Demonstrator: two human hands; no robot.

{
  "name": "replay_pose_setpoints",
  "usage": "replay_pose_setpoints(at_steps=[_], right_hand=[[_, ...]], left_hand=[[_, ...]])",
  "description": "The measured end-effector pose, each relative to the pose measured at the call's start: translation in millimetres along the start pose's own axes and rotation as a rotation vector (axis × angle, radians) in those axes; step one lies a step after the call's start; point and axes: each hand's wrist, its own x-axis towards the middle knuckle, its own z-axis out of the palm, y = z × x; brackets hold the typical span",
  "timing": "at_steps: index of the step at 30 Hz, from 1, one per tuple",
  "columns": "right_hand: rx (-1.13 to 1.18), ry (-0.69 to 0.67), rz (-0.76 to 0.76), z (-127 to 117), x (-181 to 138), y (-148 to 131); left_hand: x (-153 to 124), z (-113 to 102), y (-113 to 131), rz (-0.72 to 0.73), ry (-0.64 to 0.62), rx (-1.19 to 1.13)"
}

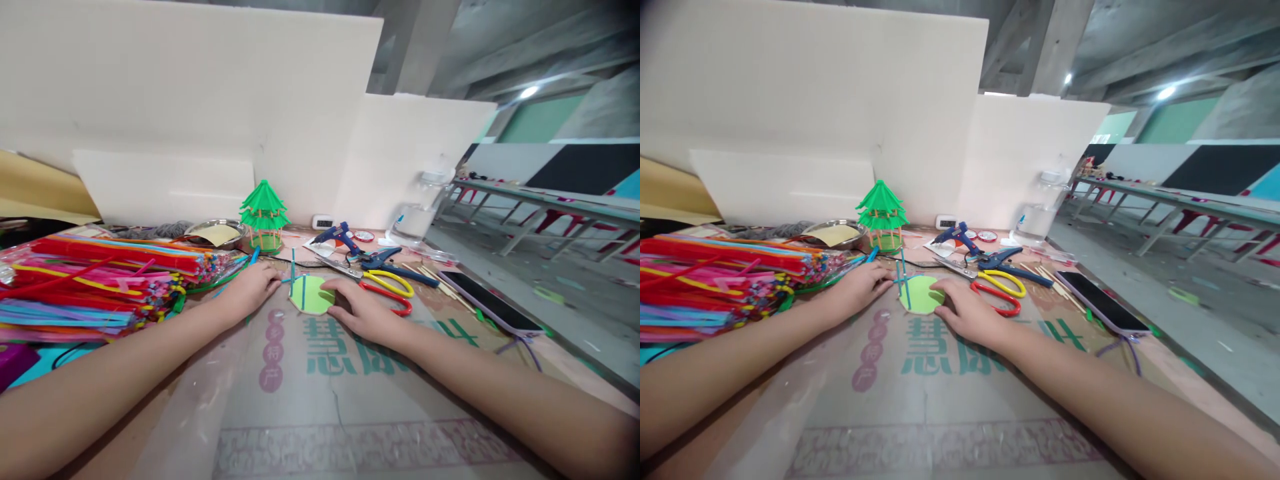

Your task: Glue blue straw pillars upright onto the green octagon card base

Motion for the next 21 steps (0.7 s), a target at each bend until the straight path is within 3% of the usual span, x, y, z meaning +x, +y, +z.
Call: replay_pose_setpoints(at_steps=[6, 10, 14, 17, 20, 21], right_hand=[[0.004, 0.002, -0.044, 1, -1, 4], [0.012, 0.009, -0.059, 1, -2, 4], [0.030, 0.012, -0.057, 1, 0, 4], [0.072, 0.081, -0.061, -1, 0, 2], [0.151, 0.200, -0.064, -6, -5, -7], [0.195, 0.212, -0.061, -8, -7, -11]], left_hand=[[-6, -12, -13, -0.167, 0.102, 0.008], [-5, -53, -5, -0.241, 0.198, -0.045], [-11, -97, 31, -0.272, 0.362, -0.315], [-25, -95, 67, -0.188, 0.193, -0.633], [-41, -63, 95, -0.123, -0.126, -0.668], [-44, -51, 100, -0.129, -0.173, -0.669]])
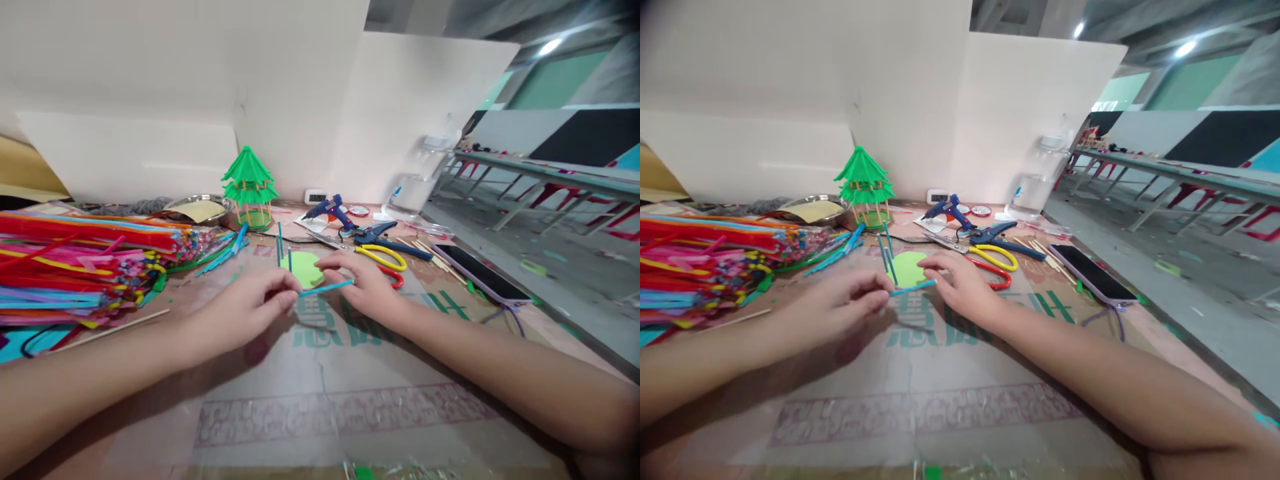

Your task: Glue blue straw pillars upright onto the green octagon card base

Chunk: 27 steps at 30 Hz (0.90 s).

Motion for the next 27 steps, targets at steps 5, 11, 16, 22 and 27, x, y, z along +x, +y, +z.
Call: replay_pose_setpoints(at_steps=[5, 11, 16, 22, 27], right_hand=[[0.281, -0.136, 0.071, -6, -9, -27], [0.506, -0.110, 0.206, -2, -9, -40], [0.543, -0.087, 0.159, 6, -10, -40], [0.479, -0.084, 0.095, 4, -12, -41], [0.453, -0.104, 0.127, 4, -12, -41]], left_hand=[[2, 26, -18, -0.149, -0.115, -0.235], [7, 25, -20, -0.176, -0.089, -0.261], [9, 29, -27, -0.051, -0.186, -0.182], [13, 29, -32, 0.025, -0.179, -0.152], [13, 29, -32, 0.117, -0.129, -0.095]])
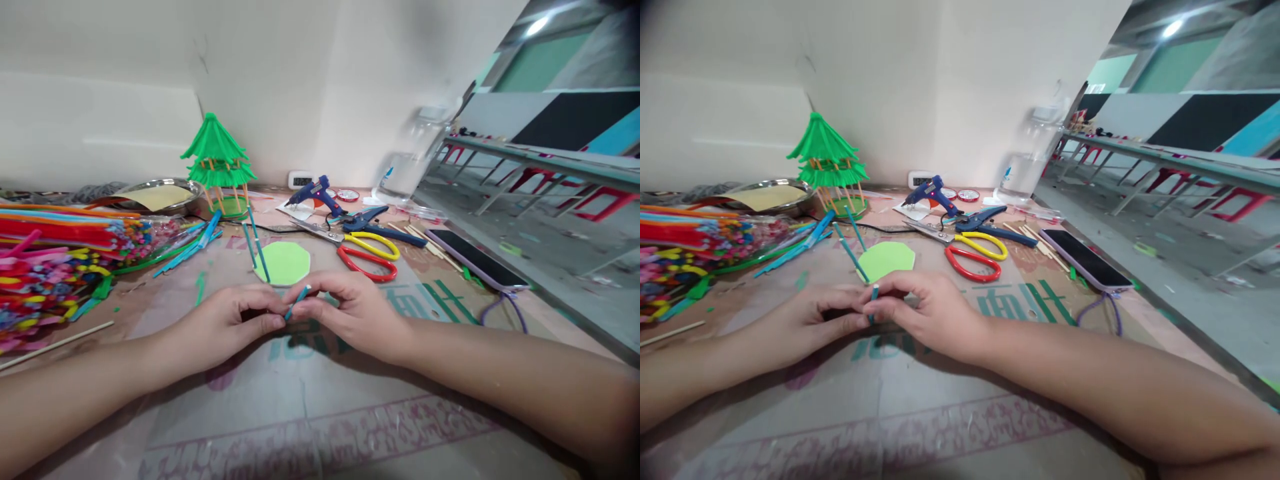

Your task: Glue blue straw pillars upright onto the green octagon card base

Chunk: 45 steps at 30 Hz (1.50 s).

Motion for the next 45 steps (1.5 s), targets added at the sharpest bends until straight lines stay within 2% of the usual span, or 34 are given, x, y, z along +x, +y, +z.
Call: replay_pose_setpoints(at_steps=[2, 5, 7, 9, 12, 15, 22, 26, 29, 33, 37, 40, 45], right_hand=[[0.086, 0.009, 0.068, 1, 2, 1], [0.271, -0.001, 0.286, 0, 8, 5], [0.391, -0.052, 0.417, -2, 12, 11], [0.518, -0.108, 0.486, -5, 15, 17], [0.664, -0.130, 0.514, -7, 18, 23], [0.728, -0.109, 0.512, -8, 20, 23], [0.719, -0.103, 0.530, -9, 23, 23], [0.662, -0.052, 0.432, -6, 18, 20], [0.521, 0.022, 0.327, -1, 11, 8], [0.345, -0.018, 0.268, 6, 3, -5], [0.105, -0.052, 0.091, 5, -1, -4], [-0.042, -0.046, -0.041, 2, -2, -1], [-0.043, -0.069, -0.036, 1, -2, -1]], left_hand=[[0, 0, 1, -0.030, -0.012, 0.017], [0, -1, 4, -0.104, -0.077, -0.029], [-1, -2, 7, -0.137, -0.090, -0.118], [0, -3, 10, -0.185, -0.095, -0.214], [1, -2, 14, -0.239, -0.092, -0.359], [3, 0, 16, -0.232, -0.053, -0.486], [5, 2, 13, -0.220, -0.020, -0.487], [4, 3, 11, -0.218, -0.023, -0.444], [1, 4, 9, -0.158, -0.016, -0.283], [-4, 5, 3, 0.071, 0.003, 0.051], [-6, 6, -4, 0.267, 0.018, 0.308], [-6, 7, -6, 0.309, 0.020, 0.394], [-5, 6, -6, 0.311, 0.027, 0.419]])
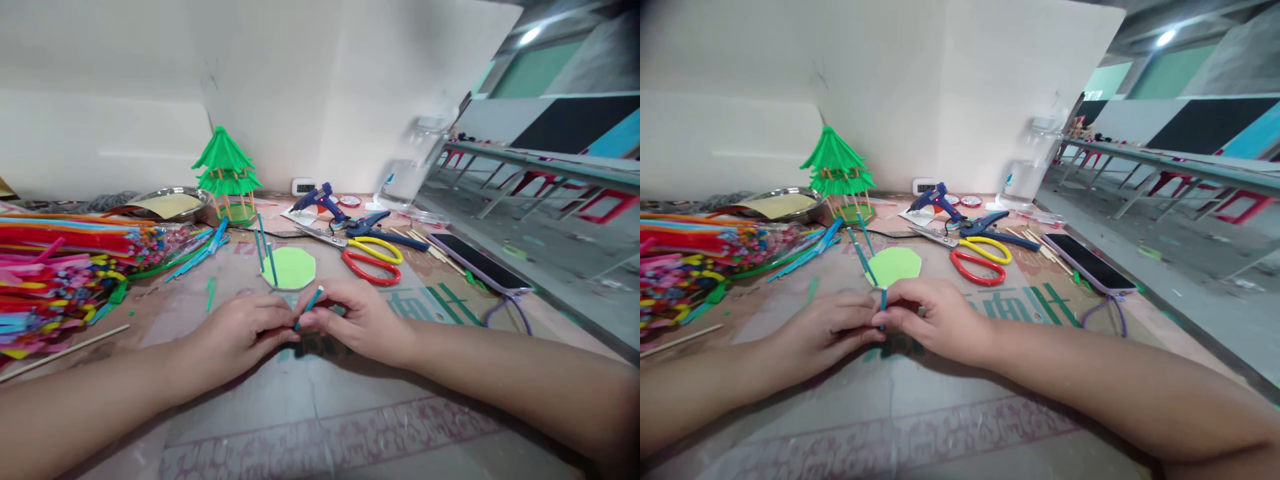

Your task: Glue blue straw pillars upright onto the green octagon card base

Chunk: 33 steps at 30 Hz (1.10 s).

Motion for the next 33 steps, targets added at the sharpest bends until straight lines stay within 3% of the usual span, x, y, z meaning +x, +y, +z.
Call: replay_pose_setpoints(at_steps=[8, 11, 16, 22, 33], right_hand=[[0.045, 0.019, 0.046, 3, 1, -1], [0.245, 0.090, 0.142, 2, 5, 2], [0.560, 0.010, 0.321, -6, 9, 16], [0.402, -0.084, 0.397, -5, 8, 13], [0.431, -0.140, 0.411, -1, 10, 12]], left_hand=[[2, -3, 4, -0.041, 0.002, -0.068], [2, -7, 11, -0.119, 0.050, -0.130], [2, -19, 24, -0.228, 0.221, -0.151], [3, -22, 26, -0.249, 0.276, -0.141], [0, -14, 21, -0.150, 0.294, -0.165]])
